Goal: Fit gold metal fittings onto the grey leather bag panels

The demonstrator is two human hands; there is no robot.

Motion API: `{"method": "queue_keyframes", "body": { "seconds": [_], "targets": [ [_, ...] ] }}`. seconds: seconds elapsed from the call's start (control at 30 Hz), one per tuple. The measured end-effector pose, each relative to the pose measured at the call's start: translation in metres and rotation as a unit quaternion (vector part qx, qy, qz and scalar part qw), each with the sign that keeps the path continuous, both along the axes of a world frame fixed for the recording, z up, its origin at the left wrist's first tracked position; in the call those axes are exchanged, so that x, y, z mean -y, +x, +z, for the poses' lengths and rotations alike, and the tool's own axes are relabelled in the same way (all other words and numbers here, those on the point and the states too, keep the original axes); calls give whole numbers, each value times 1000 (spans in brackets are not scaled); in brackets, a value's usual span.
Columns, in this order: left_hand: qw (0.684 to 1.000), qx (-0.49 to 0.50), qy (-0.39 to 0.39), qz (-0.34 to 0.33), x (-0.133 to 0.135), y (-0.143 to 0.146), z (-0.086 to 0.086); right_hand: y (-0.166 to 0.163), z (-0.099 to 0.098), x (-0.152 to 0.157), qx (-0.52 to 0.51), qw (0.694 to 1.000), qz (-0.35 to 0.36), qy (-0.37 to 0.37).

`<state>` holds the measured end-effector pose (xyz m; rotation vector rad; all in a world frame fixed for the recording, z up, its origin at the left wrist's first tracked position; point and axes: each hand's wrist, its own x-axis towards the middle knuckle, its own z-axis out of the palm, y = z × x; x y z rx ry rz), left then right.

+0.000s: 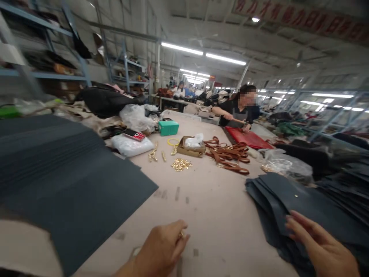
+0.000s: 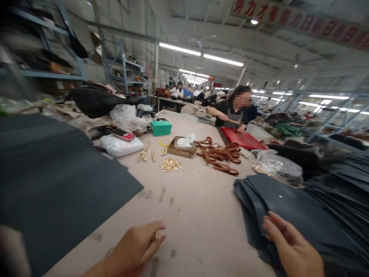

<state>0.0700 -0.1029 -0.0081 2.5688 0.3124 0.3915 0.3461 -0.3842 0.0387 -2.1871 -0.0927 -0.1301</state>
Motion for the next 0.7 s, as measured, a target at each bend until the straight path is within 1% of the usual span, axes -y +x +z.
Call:
{"method": "queue_keyframes", "body": {
  "seconds": [0.03, 0.07, 0.13, 0.2, 0.27, 0.33, 0.37, 0.43, 0.6, 0.7],
  "targets": [
    [999, -32, -17, 20, 1, 2, 9, -22, -4, -21, -25, 995, 94, 30],
    [998, -53, -27, 34, 3, 4, 18, -46, -8, -42, -39, 981, 183, 47],
    [996, -70, -30, 49, 5, 6, 28, -91, -14, -84, -36, 938, 340, 59],
    [995, -76, -31, 51, 5, 5, 32, -126, -17, -119, 21, 889, 453, 65],
    [995, -79, -36, 49, 3, 0, 30, -147, -17, -145, 97, 843, 522, 83],
    [995, -79, -44, 41, 0, -5, 27, -159, -17, -161, 162, 810, 554, 103],
    [995, -80, -48, 36, -2, -7, 26, -163, -17, -166, 185, 800, 561, 109],
    [995, -83, -54, 27, -5, -10, 23, -167, -19, -173, 218, 789, 564, 107],
    [994, -92, -55, 19, -12, -13, 15, -173, -28, -180, 270, 790, 545, 83],
    [993, -98, -61, 10, -14, -13, 16, -174, -30, -187, 282, 796, 527, 96]
  ]
}}
